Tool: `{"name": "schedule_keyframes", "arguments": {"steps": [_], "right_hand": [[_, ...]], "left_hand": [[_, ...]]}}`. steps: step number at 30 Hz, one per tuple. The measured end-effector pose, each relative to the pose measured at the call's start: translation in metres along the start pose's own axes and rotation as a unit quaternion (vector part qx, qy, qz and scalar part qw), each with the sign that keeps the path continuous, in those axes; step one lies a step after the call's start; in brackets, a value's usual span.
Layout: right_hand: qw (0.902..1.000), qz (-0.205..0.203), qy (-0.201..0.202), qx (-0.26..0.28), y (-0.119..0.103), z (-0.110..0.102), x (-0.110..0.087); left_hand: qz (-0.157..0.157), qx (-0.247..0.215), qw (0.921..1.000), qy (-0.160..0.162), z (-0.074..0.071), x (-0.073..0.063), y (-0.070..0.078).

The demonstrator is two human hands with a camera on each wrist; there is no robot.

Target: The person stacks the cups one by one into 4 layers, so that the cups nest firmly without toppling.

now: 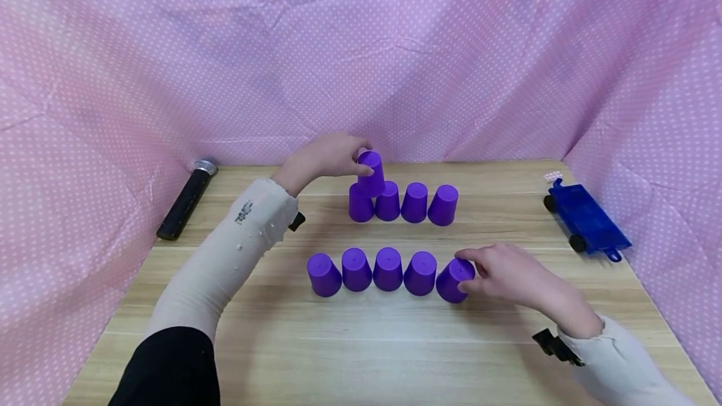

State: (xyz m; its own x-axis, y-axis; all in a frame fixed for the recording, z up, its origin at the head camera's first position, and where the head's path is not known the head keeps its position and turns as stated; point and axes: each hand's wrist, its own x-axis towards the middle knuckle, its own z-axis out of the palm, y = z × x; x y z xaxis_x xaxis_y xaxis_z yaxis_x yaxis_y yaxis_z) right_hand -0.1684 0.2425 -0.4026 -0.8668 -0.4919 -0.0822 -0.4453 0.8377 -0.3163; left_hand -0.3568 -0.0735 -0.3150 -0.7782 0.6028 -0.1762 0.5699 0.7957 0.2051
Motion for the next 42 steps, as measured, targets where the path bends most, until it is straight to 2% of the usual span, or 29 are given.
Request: {"name": "schedule_keyframes", "arguments": {"steps": [4, 7, 11, 16, 19, 22, 27, 32, 36, 42], "right_hand": [[1.0, 0.005, 0.002, -0.003, -0.001, 0.002, -0.001], [1.0, 0.007, 0.002, -0.002, -0.002, 0.003, -0.002], [1.0, 0.008, 0.004, 0.003, -0.001, 0.004, -0.003], [0.9999, 0.012, 0.005, 0.006, 0.002, 0.005, -0.002], [0.9999, 0.015, 0.004, 0.004, 0.002, 0.005, -0.001], [0.9999, 0.015, 0.005, 0.004, 0.002, 0.005, -0.001], [0.9999, 0.013, 0.007, 0.006, 0.001, 0.006, 0.0], [0.9998, 0.019, 0.008, 0.006, 0.0, 0.005, -0.001], [0.9997, 0.024, 0.003, 0.009, -0.001, 0.004, -0.001], [0.9997, 0.02, 0.005, 0.01, -0.001, 0.005, 0.0]], "left_hand": [[0.004, -0.015, 0.9997, 0.017, -0.004, -0.007, 0.0], [0.005, -0.027, 0.9984, 0.049, -0.008, -0.016, 0.001], [0.012, -0.034, 0.9947, 0.096, -0.013, -0.038, 0.004], [0.049, -0.022, 0.9904, 0.128, -0.009, -0.074, 0.007], [0.057, -0.026, 0.992, 0.11, 0.004, -0.097, 0.005], [0.05, -0.035, 0.996, 0.065, 0.024, -0.119, 0.001], [0.013, -0.046, 0.9989, 0.0, 0.06, -0.145, -0.005], [-0.019, -0.08, 0.9965, -0.016, 0.084, -0.157, -0.01], [-0.018, -0.085, 0.9962, -0.01, 0.096, -0.161, -0.013], [-0.014, -0.078, 0.9968, -0.005, 0.104, -0.163, -0.013]]}}
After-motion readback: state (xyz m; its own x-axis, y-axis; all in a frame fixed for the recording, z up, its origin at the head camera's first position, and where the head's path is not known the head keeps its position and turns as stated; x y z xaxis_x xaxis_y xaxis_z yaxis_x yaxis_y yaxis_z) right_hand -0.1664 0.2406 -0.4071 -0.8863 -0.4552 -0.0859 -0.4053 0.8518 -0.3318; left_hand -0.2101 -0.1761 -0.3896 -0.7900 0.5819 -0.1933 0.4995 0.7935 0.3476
